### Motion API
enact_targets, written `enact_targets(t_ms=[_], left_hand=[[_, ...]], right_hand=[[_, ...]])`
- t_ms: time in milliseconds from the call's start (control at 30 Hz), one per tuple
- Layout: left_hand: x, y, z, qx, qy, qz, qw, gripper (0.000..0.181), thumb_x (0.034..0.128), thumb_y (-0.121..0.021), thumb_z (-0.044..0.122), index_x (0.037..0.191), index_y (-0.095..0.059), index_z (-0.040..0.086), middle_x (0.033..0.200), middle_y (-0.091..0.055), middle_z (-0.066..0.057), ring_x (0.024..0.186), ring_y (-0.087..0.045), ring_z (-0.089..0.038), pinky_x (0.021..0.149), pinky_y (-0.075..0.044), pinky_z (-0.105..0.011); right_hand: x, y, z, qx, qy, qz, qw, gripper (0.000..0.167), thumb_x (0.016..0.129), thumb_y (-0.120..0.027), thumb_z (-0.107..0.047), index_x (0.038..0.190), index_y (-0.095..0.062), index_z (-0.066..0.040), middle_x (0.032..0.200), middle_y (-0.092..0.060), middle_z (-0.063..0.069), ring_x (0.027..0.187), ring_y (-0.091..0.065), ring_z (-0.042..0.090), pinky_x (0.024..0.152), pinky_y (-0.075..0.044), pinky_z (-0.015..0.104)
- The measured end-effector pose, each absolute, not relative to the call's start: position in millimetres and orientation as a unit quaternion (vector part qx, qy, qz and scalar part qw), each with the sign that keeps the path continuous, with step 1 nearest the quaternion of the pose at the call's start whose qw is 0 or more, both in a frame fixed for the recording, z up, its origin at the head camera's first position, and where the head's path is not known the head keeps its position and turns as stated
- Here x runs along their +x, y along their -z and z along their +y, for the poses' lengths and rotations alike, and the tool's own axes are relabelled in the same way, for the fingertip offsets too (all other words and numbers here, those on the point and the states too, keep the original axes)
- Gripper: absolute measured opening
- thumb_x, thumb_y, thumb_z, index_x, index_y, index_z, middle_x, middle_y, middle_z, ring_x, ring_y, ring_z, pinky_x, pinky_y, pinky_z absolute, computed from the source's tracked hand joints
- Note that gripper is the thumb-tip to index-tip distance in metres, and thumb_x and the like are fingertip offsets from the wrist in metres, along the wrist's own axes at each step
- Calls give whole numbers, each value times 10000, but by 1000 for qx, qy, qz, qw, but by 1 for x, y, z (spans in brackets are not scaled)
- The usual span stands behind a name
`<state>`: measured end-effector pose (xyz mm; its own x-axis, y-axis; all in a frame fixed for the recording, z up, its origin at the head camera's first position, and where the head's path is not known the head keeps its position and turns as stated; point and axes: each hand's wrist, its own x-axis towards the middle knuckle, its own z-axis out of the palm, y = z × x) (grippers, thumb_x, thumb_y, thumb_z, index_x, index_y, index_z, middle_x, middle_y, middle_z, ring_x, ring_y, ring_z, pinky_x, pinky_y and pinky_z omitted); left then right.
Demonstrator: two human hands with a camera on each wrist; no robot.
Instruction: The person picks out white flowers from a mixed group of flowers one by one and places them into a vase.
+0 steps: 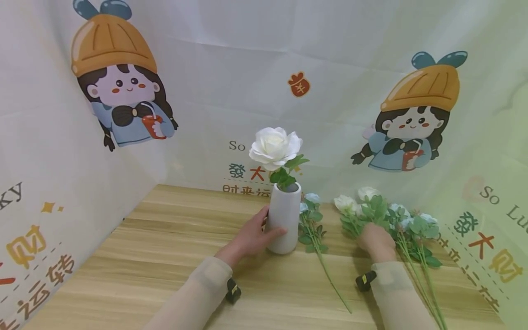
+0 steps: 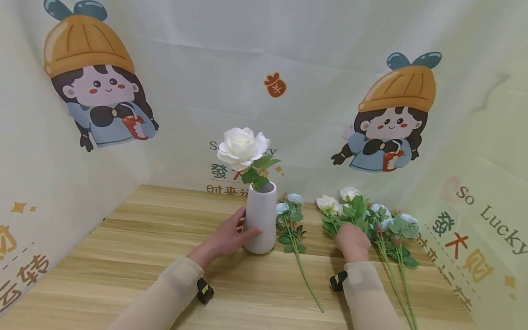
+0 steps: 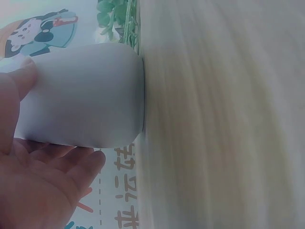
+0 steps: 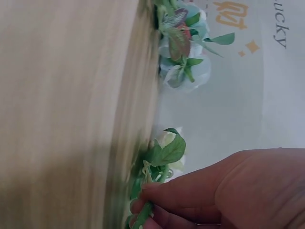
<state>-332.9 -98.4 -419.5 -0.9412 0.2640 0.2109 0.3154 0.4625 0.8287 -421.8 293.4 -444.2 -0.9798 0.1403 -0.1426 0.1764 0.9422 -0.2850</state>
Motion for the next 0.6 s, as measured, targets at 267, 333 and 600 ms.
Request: enact_targets(t_ms=[267,333,600], left_hand=[[-333,419,-99,-168,492,-854,26,765,1050,-751,439,1676,-400,175,1688,-511,-167,1563,-495,-427,1261,-459,-627],[-332,419,-99,-168,493,-853,25,763,1049,-752,437,1673,-402,173,1689,-509,-167,1564,-492,-429,1262,-457,-629],[-332,418,-99,-170,496,-851,21,763,1048,-754,433,1673,-401,172,1698,-499,-160,1570,-484,-431,1263,-452,-636]], right_hand=[[-368,383,253,85,156,982,69,301,1062,-523,-135,1131,-703,95,1021,-689,263,797,-588,313,619,-484,394],[-361,374,247,80,159,982,64,301,1062,-516,-138,1136,-701,88,1021,-689,255,793,-583,309,614,-470,391],[-352,356,238,85,171,980,55,288,1057,-525,-168,1036,-712,50,997,-691,244,784,-594,301,615,-491,399]])
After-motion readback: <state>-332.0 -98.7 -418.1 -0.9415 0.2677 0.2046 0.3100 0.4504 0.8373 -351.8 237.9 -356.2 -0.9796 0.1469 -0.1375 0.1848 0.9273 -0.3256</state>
